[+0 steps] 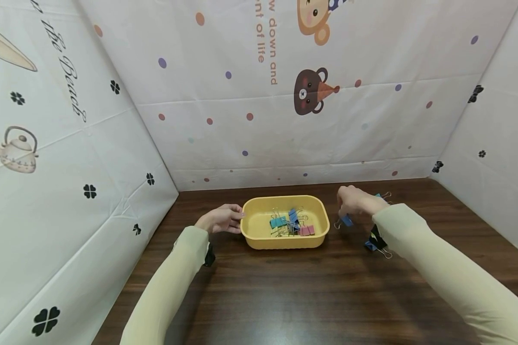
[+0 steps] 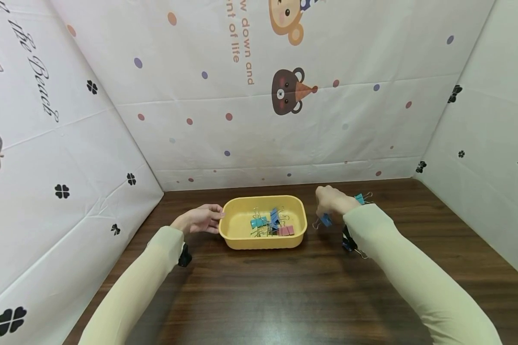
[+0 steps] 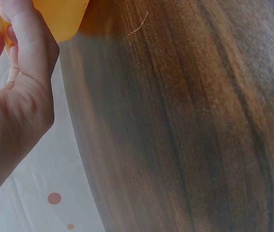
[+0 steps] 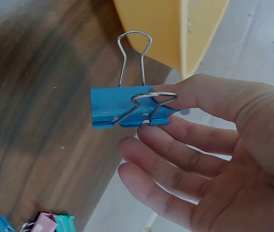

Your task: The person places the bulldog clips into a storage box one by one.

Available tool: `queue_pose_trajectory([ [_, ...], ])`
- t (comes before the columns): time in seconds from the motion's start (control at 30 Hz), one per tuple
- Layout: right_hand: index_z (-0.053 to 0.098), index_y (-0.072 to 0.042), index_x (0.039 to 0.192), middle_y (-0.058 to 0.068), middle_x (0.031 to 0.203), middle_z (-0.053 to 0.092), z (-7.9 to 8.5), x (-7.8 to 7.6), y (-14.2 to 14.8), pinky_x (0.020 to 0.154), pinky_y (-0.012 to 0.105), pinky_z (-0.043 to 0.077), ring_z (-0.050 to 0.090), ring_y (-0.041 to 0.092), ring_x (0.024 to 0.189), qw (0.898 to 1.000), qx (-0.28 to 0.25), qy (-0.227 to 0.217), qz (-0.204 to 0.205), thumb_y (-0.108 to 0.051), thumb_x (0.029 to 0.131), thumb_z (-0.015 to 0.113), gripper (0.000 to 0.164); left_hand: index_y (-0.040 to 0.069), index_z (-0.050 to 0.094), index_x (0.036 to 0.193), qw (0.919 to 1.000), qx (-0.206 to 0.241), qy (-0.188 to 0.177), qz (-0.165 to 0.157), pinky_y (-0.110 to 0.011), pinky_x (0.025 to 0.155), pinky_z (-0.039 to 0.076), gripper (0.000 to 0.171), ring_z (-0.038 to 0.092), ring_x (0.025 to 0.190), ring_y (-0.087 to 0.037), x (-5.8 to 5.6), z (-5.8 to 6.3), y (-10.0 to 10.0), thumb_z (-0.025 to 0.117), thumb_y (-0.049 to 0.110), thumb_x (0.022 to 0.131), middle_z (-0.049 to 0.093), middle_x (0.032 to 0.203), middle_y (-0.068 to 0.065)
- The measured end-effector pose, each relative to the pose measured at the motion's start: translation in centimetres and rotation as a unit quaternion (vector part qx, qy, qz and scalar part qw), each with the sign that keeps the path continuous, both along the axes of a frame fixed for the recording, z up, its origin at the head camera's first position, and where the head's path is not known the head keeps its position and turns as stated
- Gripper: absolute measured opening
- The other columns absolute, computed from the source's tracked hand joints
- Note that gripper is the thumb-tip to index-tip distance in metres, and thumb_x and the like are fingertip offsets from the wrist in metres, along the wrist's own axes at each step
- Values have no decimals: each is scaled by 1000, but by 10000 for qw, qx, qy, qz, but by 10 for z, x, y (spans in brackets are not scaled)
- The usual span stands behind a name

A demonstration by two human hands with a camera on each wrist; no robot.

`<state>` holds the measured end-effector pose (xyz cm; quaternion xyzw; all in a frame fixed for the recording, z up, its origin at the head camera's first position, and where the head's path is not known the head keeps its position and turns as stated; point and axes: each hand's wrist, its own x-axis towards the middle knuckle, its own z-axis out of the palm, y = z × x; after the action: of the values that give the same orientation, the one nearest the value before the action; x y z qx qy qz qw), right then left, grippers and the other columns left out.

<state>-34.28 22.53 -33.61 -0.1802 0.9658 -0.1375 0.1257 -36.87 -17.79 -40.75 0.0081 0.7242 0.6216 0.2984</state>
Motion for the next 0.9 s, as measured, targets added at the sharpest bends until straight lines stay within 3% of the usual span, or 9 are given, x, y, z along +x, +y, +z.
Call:
queue_pose_trajectory([
  [0.17,65,-3,67,0,52,53,11,-2,-5,46,22,28,32,9,47,9996,-69,258,130,-2,77,63,10,10,47,100,10000,-10,-5,13,-30,65,57,6,60,69,-18,0,1,0,52,13,100,55,87,-7],
  [0.33,58,-5,65,-3,52,43,22,-4,-13,47,23,27,29,10,49,9979,-105,614,172,-6,77,64,13,10,47,101,10000,-20,-4,29,-30,64,57,5,60,69,-18,1,2,0,51,13,100,56,87,-6],
  [0.5,61,-3,73,-2,59,48,33,-7,-24,52,24,33,36,11,55,9973,-266,676,115,-7,79,66,8,9,47,102,10000,-41,22,14,-30,66,57,5,60,69,-18,2,1,-1,51,12,100,55,88,-7],
  [0.6,66,0,81,3,67,57,35,-10,-30,56,25,39,45,13,59,9966,-329,755,79,-7,79,66,7,9,47,102,10000,-49,35,15,-30,65,57,5,60,69,-18,3,1,0,50,12,100,55,88,-7],
  [0.9,66,-1,85,8,75,62,30,-19,-51,58,26,41,49,16,62,9939,-594,922,134,-8,78,67,10,10,46,102,10000,-15,2,25,-30,65,57,5,60,70,-18,3,2,1,51,12,100,54,87,-6],
])
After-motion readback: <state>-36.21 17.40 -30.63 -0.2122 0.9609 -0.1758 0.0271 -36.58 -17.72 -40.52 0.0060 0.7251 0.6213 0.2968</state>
